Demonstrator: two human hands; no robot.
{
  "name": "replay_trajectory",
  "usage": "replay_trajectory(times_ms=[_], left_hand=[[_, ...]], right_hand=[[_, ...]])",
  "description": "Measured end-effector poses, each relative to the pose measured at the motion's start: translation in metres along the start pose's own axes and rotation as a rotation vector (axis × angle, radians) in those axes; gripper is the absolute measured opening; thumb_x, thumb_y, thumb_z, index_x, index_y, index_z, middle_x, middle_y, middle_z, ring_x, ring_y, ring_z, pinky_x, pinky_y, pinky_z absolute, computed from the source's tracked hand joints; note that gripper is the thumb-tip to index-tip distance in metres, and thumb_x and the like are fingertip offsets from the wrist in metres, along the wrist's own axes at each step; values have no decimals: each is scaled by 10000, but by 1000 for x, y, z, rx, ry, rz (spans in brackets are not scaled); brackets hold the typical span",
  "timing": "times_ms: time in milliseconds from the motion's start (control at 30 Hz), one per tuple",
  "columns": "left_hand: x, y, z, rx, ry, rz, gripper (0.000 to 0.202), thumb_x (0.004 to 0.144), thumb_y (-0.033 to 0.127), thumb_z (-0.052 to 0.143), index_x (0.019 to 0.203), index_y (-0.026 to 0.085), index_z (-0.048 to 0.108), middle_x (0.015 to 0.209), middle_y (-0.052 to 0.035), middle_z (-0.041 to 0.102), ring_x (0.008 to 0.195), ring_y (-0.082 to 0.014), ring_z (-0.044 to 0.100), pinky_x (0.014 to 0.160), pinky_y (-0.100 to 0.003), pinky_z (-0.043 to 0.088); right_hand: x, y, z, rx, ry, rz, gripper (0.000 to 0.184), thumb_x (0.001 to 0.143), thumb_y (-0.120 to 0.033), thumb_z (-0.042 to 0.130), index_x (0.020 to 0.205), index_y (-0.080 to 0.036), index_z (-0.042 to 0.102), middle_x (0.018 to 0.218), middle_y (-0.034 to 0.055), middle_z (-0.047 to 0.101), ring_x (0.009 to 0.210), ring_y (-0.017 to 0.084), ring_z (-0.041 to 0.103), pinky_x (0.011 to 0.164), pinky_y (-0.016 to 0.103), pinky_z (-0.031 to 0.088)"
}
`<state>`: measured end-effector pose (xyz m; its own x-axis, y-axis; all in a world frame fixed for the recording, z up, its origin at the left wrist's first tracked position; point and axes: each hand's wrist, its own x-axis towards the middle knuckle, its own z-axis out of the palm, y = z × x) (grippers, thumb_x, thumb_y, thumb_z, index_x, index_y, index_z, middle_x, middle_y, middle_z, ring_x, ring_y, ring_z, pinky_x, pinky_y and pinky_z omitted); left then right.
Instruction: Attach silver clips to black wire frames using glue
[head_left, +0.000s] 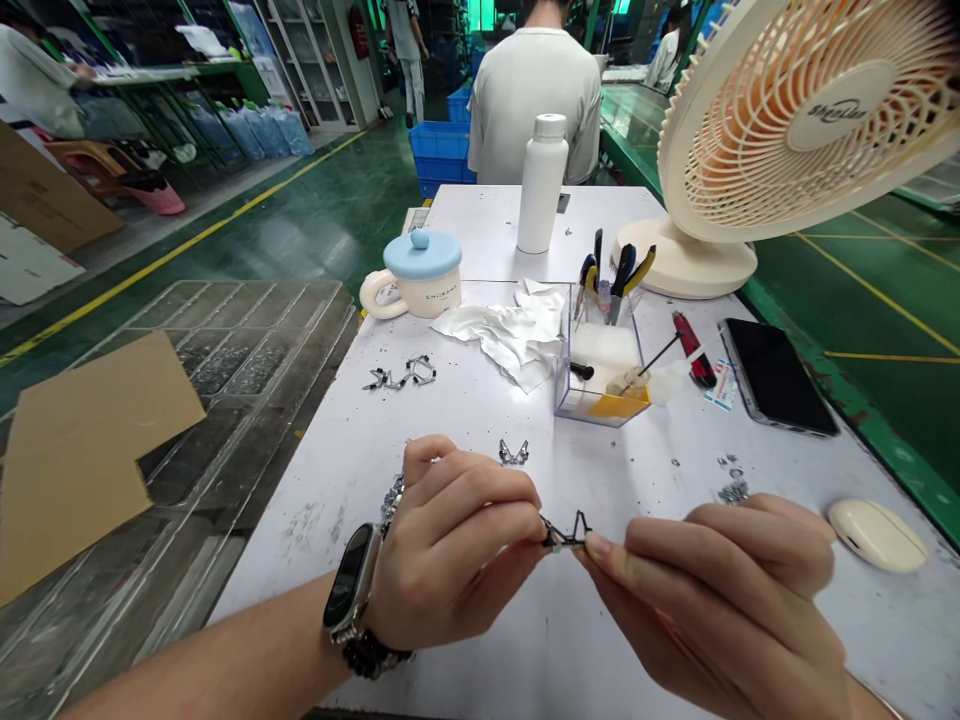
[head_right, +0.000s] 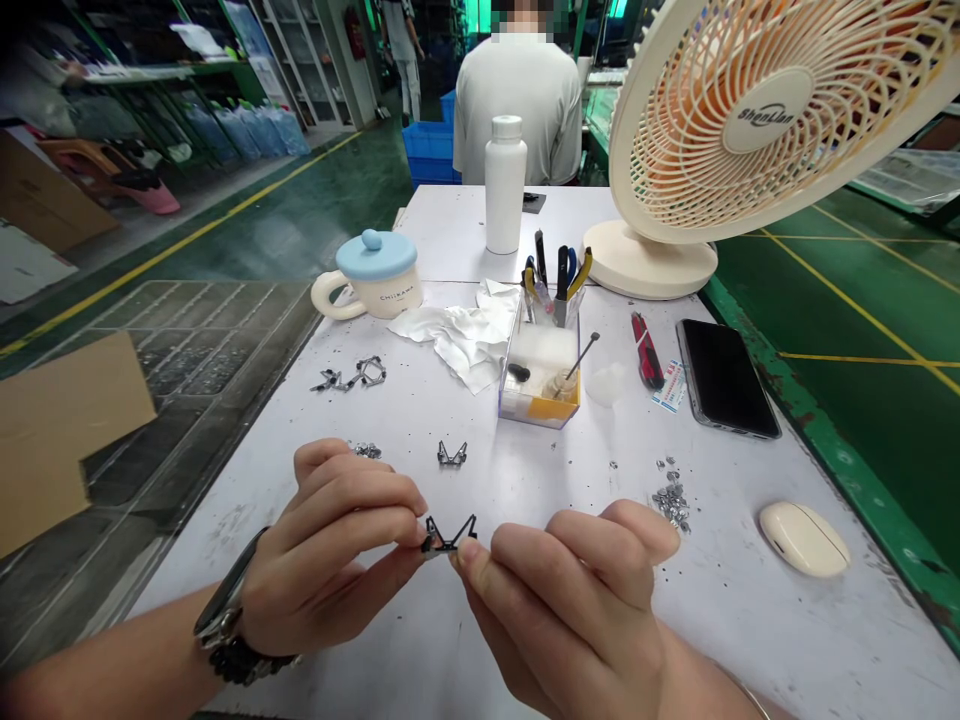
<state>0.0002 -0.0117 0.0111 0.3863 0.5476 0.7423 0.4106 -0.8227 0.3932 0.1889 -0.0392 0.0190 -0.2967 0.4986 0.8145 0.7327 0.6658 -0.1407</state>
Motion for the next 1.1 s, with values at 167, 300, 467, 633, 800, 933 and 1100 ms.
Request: replay_trajectory(times_ms=[167, 300, 467, 633, 800, 933, 1100], left_hand=[[0, 0, 0, -5, -5, -21, 134, 697, 18, 594, 722, 147, 569, 759, -19, 657, 666, -145, 577, 724, -386, 305], [0, -1, 0, -9, 18, -25, 123, 694, 28, 610, 707, 146, 578, 738, -16, 652, 654, -145, 575, 711, -382, 309], [1, -1, 2, -19, 26, -39, 130, 668, 31, 641, 694, 148, 591, 712, -11, 637, 642, -141, 573, 684, -368, 328], [3, 0, 2, -7, 22, -55, 119, 682, 58, 643, 756, 149, 624, 762, -32, 647, 676, -154, 587, 694, -377, 345], [4, 1, 0, 5, 1, -48, 115, 698, 57, 626, 739, 165, 628, 737, -16, 654, 655, -147, 582, 698, -380, 332], [5, 1, 0, -1, -7, -45, 116, 699, 47, 625, 738, 157, 626, 739, -19, 658, 662, -152, 586, 698, -383, 325], [4, 1, 0, -6, -8, -47, 116, 709, 45, 620, 743, 156, 616, 745, -18, 656, 674, -150, 592, 697, -383, 318]], right_hand=[[-1, 1, 0, -11, -17, -10, 103, 736, -170, 723, 667, -187, 648, 588, -38, 639, 603, 115, 433, 568, 317, 275], [-2, 2, 0, -3, -18, -10, 95, 733, -174, 726, 673, -184, 653, 593, -31, 636, 601, 117, 438, 562, 323, 274], [-3, 2, 2, 9, -3, -20, 108, 726, -166, 732, 655, -173, 651, 580, -30, 642, 606, 122, 424, 550, 325, 263], [-1, 3, 2, 13, -6, -25, 104, 717, -158, 740, 660, -172, 654, 583, -36, 651, 616, 126, 426, 544, 325, 261], [0, 3, 0, 13, -34, -42, 101, 714, -147, 741, 665, -172, 656, 596, -44, 659, 625, 123, 429, 544, 320, 264], [0, 4, 1, 16, -34, -52, 91, 723, -150, 733, 671, -168, 660, 597, -41, 660, 621, 120, 431, 546, 319, 271], [-1, 3, 2, 14, -14, -46, 94, 722, -143, 731, 663, -168, 661, 591, -37, 657, 622, 122, 427, 547, 319, 270]])
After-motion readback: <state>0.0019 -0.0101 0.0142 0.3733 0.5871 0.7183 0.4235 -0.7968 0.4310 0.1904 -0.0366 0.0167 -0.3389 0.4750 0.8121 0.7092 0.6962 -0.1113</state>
